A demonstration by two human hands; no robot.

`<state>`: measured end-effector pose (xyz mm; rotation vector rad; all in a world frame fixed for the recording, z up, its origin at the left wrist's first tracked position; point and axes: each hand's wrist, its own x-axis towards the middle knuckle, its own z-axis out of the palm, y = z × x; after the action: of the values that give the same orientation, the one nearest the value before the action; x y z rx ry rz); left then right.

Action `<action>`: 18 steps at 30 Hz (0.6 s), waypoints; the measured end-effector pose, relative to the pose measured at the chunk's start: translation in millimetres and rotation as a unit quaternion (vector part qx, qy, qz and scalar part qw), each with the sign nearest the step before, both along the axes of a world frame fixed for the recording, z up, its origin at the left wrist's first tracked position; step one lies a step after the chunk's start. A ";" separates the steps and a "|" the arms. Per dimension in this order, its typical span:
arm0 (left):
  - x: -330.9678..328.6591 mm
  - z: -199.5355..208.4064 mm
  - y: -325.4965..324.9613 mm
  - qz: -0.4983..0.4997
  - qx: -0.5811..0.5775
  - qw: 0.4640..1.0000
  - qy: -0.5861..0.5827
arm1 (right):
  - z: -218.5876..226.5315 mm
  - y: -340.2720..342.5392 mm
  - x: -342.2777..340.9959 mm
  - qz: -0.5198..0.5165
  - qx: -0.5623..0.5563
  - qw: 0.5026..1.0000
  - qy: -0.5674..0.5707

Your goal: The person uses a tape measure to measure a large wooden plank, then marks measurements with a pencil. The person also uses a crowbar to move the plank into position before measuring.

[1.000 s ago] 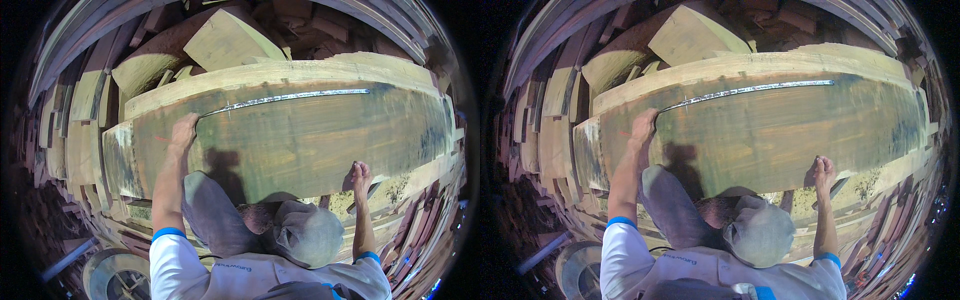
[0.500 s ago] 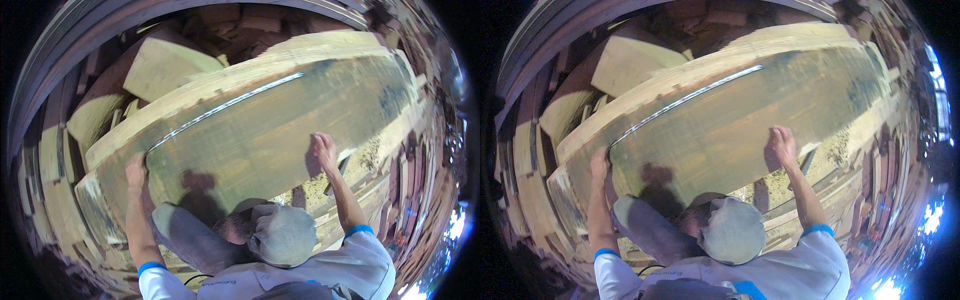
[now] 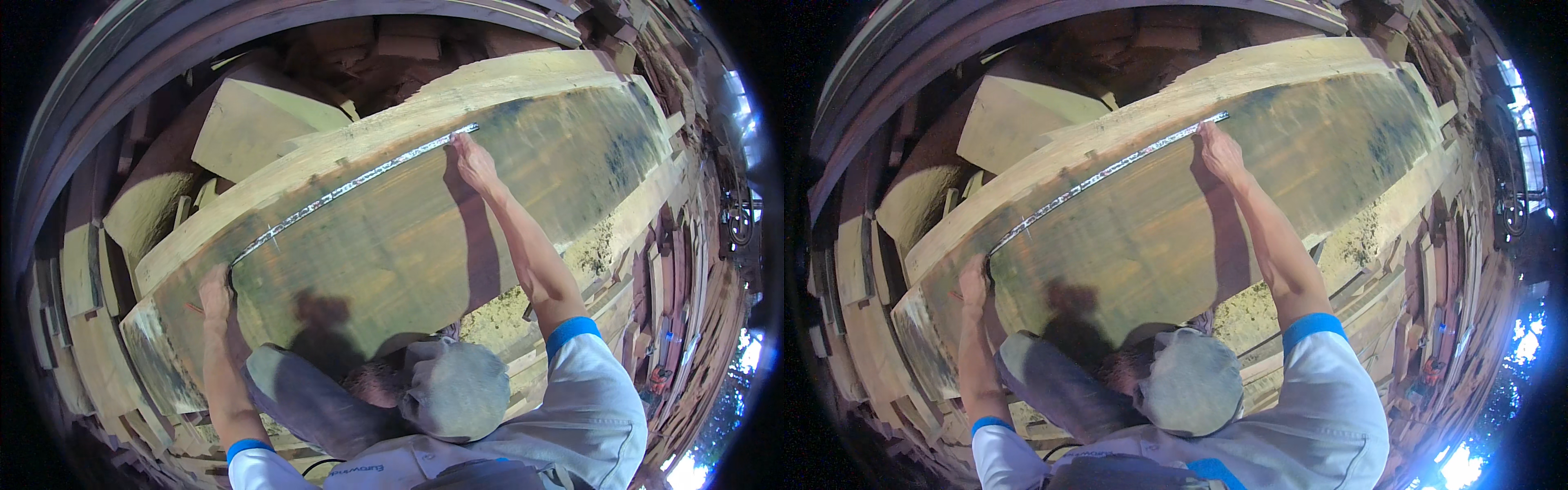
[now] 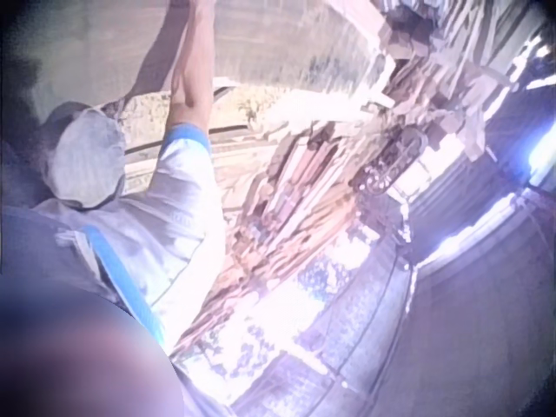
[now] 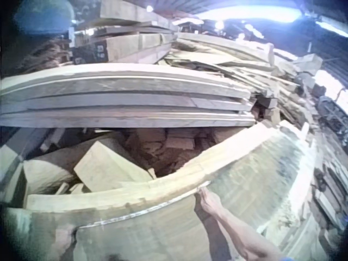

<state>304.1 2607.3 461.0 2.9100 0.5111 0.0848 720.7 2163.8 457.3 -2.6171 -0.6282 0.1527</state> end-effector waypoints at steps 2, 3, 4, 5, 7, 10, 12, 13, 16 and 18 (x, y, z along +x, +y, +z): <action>2.2 1.3 -0.7 -0.004 0.006 1.000 0.000 | -3.8 6.5 -5.3 0.025 0.077 0.996 -0.049; 2.9 2.0 -1.4 0.001 0.005 1.000 0.001 | -6.1 10.1 -9.6 0.017 0.104 0.993 -0.061; 2.3 3.1 -2.7 0.007 0.003 1.000 0.006 | -8.6 13.9 -15.0 0.053 0.148 0.984 -0.082; 2.3 4.0 -3.9 0.012 0.000 1.000 0.011 | -11.1 18.3 -20.4 0.071 0.185 0.976 -0.093; 2.5 6.0 -4.9 0.015 -0.002 1.000 0.020 | -14.8 26.8 -29.9 0.098 0.181 0.975 -0.082; 3.6 8.6 -4.3 0.002 -0.008 1.000 0.013 | -14.3 36.9 -40.3 0.105 0.104 0.989 -0.031; 3.4 9.3 -3.7 0.003 -0.011 1.000 0.009 | -10.3 41.9 -46.5 0.065 0.088 0.994 0.004; 3.3 9.1 -3.7 0.007 -0.012 1.000 0.014 | -7.8 44.4 -50.1 0.098 0.128 0.986 -0.028; 3.0 7.4 -3.6 0.017 -0.001 0.999 0.035 | -1.6 55.9 -63.4 0.143 0.173 0.974 -0.027; 2.6 6.7 -3.1 0.013 0.002 0.999 0.034 | -0.4 65.5 -74.3 0.186 0.209 0.960 0.006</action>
<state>306.7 2604.2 467.6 2.9188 0.5618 -0.0096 646.4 2229.3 456.9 -2.0738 -1.0224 0.1336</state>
